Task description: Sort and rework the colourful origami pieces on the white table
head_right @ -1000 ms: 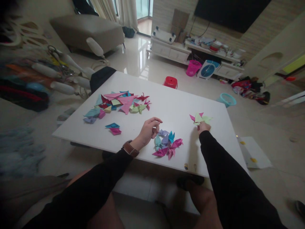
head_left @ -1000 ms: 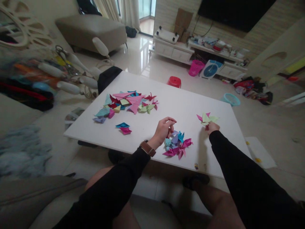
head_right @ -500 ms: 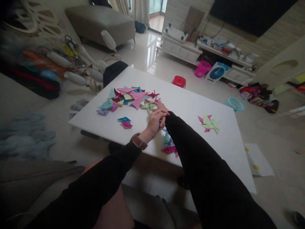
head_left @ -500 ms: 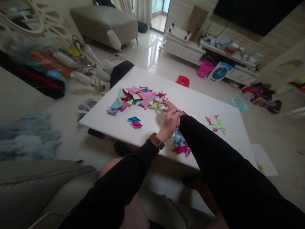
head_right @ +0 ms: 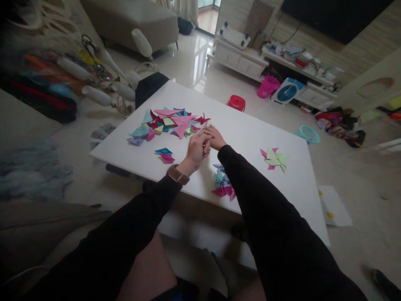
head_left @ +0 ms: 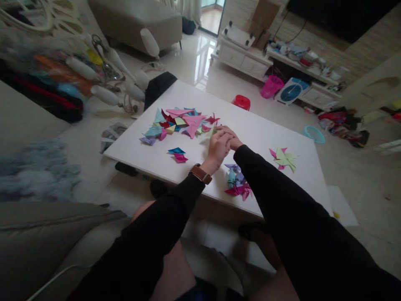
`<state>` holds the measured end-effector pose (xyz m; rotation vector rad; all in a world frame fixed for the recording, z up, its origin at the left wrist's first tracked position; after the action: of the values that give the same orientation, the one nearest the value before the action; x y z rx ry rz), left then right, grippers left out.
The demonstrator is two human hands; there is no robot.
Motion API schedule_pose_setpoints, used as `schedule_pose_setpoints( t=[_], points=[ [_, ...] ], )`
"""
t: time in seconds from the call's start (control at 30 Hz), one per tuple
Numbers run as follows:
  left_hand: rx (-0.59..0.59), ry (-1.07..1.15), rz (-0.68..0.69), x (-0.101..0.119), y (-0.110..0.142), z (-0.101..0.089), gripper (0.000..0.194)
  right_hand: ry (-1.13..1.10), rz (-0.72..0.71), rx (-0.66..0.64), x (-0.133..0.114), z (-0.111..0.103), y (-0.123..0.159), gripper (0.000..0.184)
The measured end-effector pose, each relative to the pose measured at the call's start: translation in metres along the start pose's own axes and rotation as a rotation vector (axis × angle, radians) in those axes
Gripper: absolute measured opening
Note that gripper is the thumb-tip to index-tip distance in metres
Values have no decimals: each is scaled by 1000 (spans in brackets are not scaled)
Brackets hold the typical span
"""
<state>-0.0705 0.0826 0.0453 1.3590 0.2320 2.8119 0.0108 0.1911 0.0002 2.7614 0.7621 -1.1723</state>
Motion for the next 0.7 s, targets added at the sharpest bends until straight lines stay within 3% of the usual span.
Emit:
schedule_pose_setpoints(
  t=[0.1, 0.23, 0.33, 0.43, 0.53, 0.7],
  points=[
    [89, -66, 53, 6, -6, -10, 11, -20, 47, 69, 5, -33, 32, 22],
    [120, -367, 46, -4, -12, -21, 9, -203, 159, 194, 13, -69, 115, 24],
    [-65, -546, -94, -33, -9, -17, 8, -327, 273, 270, 21, -80, 175, 21],
    [-308, -604, -306, -67, 6, -4, 13, -449, 344, 324, 31, -82, 214, 20],
    [-471, -556, -476, -94, 23, 11, 17, -510, 364, 352, 38, -81, 232, 20],
    [-579, -481, -569, -118, 31, 29, 21, -502, 333, 309, 41, -88, 237, 20]
  ],
)
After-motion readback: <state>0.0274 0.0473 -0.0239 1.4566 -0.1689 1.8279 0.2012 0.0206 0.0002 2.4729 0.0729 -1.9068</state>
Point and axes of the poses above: each hand's wrist, its own y-axis away from the middle knuckle, its own z-axis out of the palm, x = y × z, the point moved 4 cm from there along -y, towards the middle knuckle
